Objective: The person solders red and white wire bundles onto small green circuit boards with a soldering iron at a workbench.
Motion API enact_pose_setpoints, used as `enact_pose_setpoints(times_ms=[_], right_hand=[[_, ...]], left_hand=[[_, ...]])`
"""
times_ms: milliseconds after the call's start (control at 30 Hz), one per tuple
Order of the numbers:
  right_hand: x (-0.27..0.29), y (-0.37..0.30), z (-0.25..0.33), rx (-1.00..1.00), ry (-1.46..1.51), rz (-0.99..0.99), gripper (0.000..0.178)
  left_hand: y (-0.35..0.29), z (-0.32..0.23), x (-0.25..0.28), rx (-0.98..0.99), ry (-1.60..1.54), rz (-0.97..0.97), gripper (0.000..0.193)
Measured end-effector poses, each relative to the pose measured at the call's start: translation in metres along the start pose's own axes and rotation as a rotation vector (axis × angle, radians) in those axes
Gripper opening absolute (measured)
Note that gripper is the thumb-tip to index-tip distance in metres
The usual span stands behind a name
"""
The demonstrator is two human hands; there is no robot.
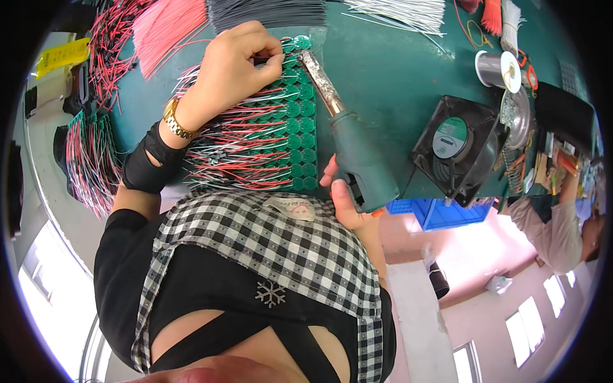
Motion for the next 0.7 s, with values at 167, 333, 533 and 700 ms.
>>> enact_pose_setpoints(times_ms=[167,333,533,700], right_hand=[[0.001,-0.002,-0.004,-0.051,-0.033,-0.039,0.022],[-0.003,0.0,-0.004,-0.019,-0.042,-0.048,0.02],[0.0,-0.002,-0.008,0.002,-0.061,-0.013,0.023],[-0.006,0.001,0.007,-0.033,-0.051,-0.025,0.034]], left_hand=[[0.0,0.002,-0.001,0.008,-0.039,-0.008,0.006],[0.001,0.001,-0.001,-0.002,-0.045,-0.008,0.006],[0.0,0.003,-0.001,0.0,-0.028,-0.01,0.006],[0.0,0.003,-0.001,-0.013,-0.031,-0.018,0.007]])
Point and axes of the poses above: each hand's wrist, its own y-axis towards the middle knuckle, its own x-axis out of the back of the hand, z = x × y, the point moved 2 cm from there along y, towards the middle knuckle, and after that the axes turned 13 degrees about x, right-handed, at the moved point
